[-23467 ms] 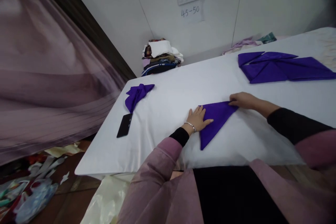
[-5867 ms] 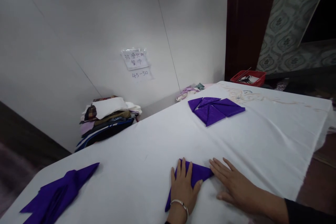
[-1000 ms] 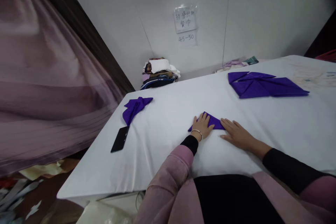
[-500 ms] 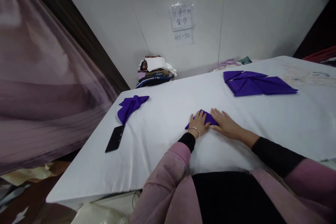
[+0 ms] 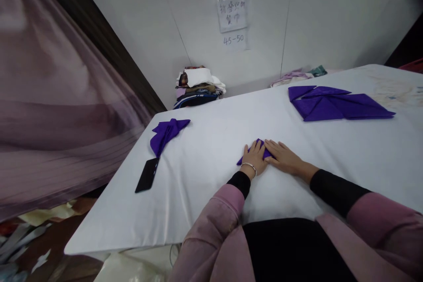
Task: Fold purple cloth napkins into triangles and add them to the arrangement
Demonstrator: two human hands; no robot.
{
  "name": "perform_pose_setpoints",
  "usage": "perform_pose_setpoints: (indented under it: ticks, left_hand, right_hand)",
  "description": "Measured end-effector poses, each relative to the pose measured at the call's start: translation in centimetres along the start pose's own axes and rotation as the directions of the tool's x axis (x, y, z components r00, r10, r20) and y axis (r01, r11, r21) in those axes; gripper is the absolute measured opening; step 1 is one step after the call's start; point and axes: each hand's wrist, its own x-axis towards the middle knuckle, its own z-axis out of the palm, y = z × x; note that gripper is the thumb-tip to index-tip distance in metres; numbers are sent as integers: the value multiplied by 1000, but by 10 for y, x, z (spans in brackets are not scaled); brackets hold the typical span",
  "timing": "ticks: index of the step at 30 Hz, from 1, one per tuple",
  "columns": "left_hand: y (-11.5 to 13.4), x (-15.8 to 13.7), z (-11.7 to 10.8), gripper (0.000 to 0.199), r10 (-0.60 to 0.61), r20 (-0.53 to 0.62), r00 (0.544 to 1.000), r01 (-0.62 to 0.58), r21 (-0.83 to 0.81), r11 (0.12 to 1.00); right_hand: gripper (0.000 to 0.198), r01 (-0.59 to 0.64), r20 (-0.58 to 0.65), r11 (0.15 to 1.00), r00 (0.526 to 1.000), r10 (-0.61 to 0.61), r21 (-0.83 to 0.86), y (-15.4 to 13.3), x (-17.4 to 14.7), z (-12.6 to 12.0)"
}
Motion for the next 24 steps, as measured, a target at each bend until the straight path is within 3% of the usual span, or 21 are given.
perform_pose_setpoints:
  ticks: [10,18,24]
  left_hand:
    - [-15,-11,-6,71,45,-1,999,-45,-45,998]
    - [-64,-60,-8,63,-114,21,993,115,-86,990]
    - [-74,-81,-7,51,-178,-84,981,162,-169,972]
  right_hand:
    - [77,2,-23,996,1000,-4,-88,13,-19,-1]
    - [79,-8,0,997,1000,8,-73,12,-18,-3]
    - [77,1,-17,997,1000,-3,-73,10,-20,-5]
